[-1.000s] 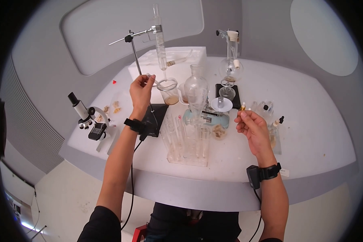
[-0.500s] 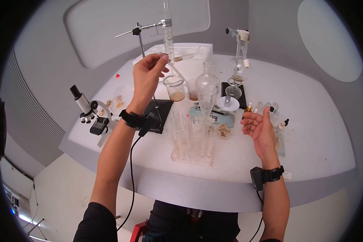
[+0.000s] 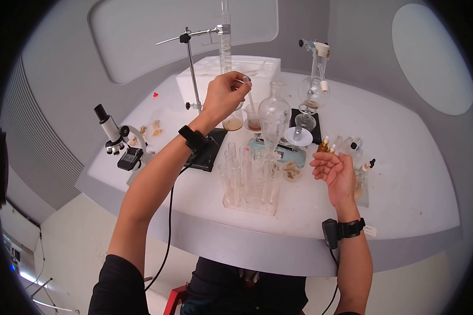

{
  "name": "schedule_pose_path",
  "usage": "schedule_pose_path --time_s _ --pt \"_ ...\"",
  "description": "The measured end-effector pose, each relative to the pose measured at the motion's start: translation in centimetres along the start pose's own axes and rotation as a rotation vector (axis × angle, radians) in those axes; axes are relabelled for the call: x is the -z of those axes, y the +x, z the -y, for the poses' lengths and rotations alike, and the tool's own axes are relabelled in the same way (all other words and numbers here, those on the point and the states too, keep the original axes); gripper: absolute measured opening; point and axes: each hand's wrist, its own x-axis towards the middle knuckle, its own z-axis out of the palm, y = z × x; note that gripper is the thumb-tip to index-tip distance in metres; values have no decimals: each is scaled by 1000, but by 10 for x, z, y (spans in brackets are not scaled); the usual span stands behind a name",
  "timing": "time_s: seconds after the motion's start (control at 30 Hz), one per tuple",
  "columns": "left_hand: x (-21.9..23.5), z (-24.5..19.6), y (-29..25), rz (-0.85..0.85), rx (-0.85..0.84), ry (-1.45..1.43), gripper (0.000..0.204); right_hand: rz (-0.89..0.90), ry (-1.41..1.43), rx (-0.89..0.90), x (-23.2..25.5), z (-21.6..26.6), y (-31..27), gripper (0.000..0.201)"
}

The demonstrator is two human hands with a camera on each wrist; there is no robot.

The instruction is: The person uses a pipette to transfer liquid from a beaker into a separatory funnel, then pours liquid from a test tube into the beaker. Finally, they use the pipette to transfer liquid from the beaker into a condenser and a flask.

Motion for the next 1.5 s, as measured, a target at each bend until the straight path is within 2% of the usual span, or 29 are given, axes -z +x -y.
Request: schedule_pose_path --time_s 0.37,0.63,0.87,1.03,1.5 --pt "-2 4 3 23 -6 43 26 -12 -58 4 3 -3 1 62" --pt "0 -4 0 24 81 -53 20 -35 -82 13 2 -4 1 63" --pt "-2 -2 -1 4 32 11 17 -48 -91 27 2 -4 1 63" --pt "-6 4 1 -46 -63 97 16 -51 -90 23 3 -5 2 61" --pt "-8 3 2 -44 -60 98 19 -56 -100 34 1 -4 0 59"
